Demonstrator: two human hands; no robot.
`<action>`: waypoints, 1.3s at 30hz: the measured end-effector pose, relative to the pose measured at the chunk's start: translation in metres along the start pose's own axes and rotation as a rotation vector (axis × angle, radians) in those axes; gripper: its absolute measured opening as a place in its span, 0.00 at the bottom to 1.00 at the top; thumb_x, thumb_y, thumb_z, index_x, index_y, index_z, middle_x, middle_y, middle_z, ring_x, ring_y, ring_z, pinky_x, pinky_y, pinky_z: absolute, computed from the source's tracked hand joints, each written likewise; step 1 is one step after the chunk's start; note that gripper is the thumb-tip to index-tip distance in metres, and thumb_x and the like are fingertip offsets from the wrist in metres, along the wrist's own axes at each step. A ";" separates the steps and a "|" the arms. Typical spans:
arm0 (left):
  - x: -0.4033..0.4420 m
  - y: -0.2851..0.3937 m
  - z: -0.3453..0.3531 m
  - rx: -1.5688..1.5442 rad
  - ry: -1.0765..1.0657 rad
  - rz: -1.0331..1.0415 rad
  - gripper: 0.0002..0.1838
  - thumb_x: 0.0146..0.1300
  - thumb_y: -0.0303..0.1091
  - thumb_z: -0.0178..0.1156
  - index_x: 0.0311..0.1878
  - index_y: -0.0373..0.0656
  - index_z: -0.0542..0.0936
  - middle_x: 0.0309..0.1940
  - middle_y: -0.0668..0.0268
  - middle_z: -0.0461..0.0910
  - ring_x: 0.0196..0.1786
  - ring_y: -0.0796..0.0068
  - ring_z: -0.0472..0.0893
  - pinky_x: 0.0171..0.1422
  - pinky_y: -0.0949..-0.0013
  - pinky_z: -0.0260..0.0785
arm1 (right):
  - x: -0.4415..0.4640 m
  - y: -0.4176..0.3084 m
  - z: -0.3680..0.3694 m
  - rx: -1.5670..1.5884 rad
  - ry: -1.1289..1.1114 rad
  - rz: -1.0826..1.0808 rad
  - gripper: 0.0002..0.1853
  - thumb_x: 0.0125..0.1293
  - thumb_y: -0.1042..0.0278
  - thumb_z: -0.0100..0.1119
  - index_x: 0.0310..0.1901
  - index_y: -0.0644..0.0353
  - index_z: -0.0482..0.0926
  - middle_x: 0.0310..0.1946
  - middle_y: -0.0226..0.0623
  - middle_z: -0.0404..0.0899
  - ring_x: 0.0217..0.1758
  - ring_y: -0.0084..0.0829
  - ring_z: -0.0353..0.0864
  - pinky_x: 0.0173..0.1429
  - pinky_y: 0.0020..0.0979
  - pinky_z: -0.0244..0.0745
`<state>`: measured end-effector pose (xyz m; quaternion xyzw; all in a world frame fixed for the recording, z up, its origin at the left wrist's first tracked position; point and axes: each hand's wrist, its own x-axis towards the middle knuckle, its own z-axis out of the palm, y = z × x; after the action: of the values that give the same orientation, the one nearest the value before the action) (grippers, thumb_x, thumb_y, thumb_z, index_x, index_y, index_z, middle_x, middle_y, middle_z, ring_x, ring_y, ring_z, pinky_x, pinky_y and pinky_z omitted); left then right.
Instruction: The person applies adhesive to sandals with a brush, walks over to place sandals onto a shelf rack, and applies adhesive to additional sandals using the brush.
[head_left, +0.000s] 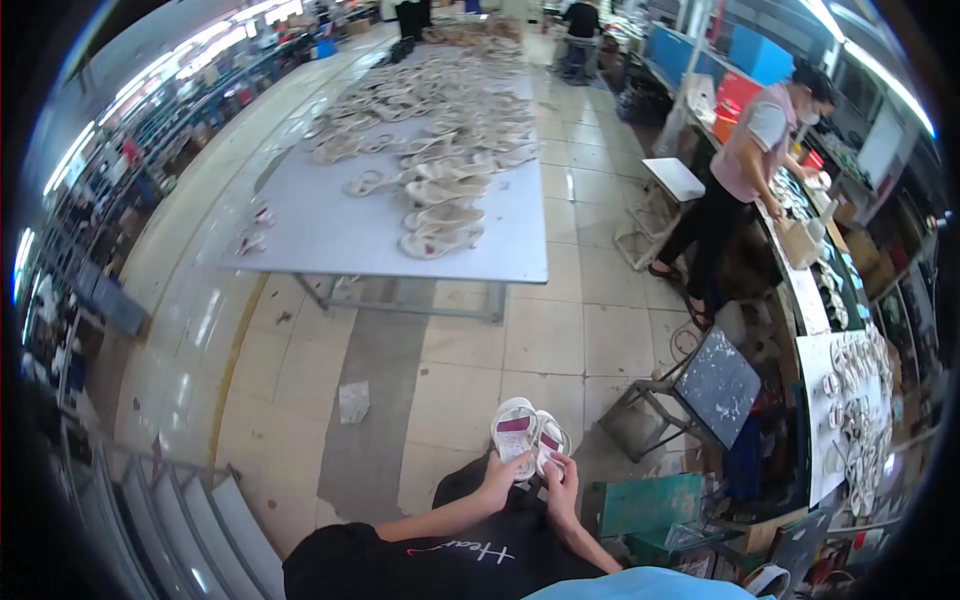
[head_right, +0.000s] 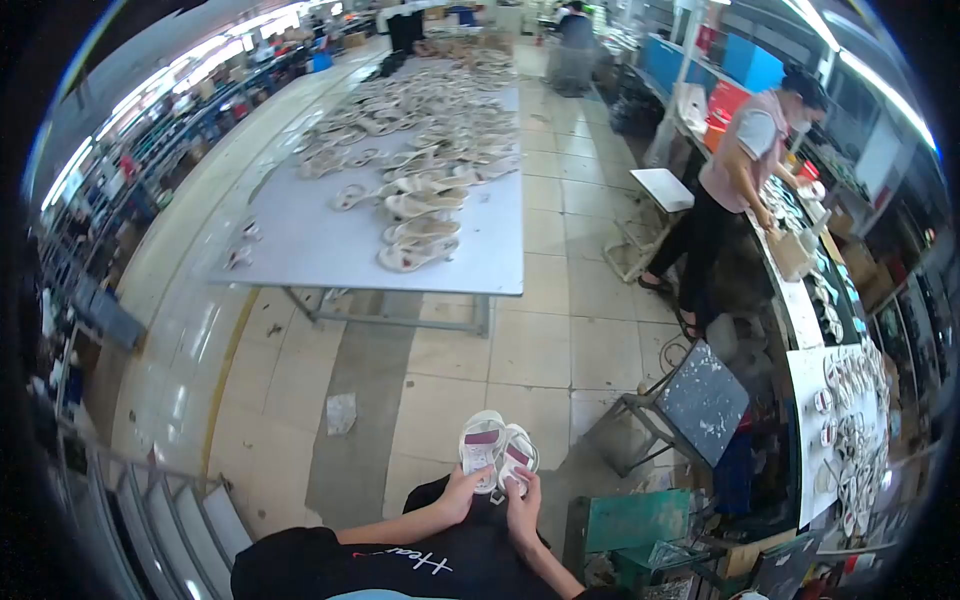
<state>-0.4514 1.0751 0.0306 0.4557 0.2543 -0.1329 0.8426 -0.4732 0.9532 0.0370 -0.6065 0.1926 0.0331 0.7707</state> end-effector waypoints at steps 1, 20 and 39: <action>0.023 0.010 0.006 0.026 -0.024 -0.022 0.18 0.63 0.28 0.59 0.55 0.38 0.72 0.47 0.64 0.79 0.50 0.72 0.79 0.53 0.68 0.71 | 0.023 -0.009 0.004 0.017 0.038 -0.001 0.14 0.64 0.70 0.57 0.50 0.64 0.72 0.43 0.37 0.75 0.45 0.23 0.74 0.46 0.24 0.70; 0.344 0.113 0.268 0.440 -0.410 -0.556 0.18 0.67 0.45 0.54 0.56 0.48 0.72 0.45 0.69 0.79 0.47 0.73 0.77 0.52 0.60 0.68 | 0.368 -0.152 -0.054 0.395 0.311 0.192 0.13 0.64 0.62 0.60 0.46 0.58 0.77 0.41 0.30 0.77 0.42 0.19 0.74 0.44 0.22 0.69; 0.501 0.063 0.622 0.862 -0.844 -0.738 0.21 0.65 0.42 0.59 0.58 0.43 0.72 0.50 0.67 0.78 0.53 0.75 0.75 0.57 0.62 0.65 | 0.559 -0.288 -0.260 0.463 0.891 -0.086 0.11 0.67 0.63 0.54 0.47 0.58 0.75 0.41 0.32 0.76 0.43 0.20 0.74 0.46 0.22 0.70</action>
<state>0.1870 0.5938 0.0826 0.5424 -0.0314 -0.6642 0.5135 0.0585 0.5289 0.0650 -0.3821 0.4801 -0.3045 0.7285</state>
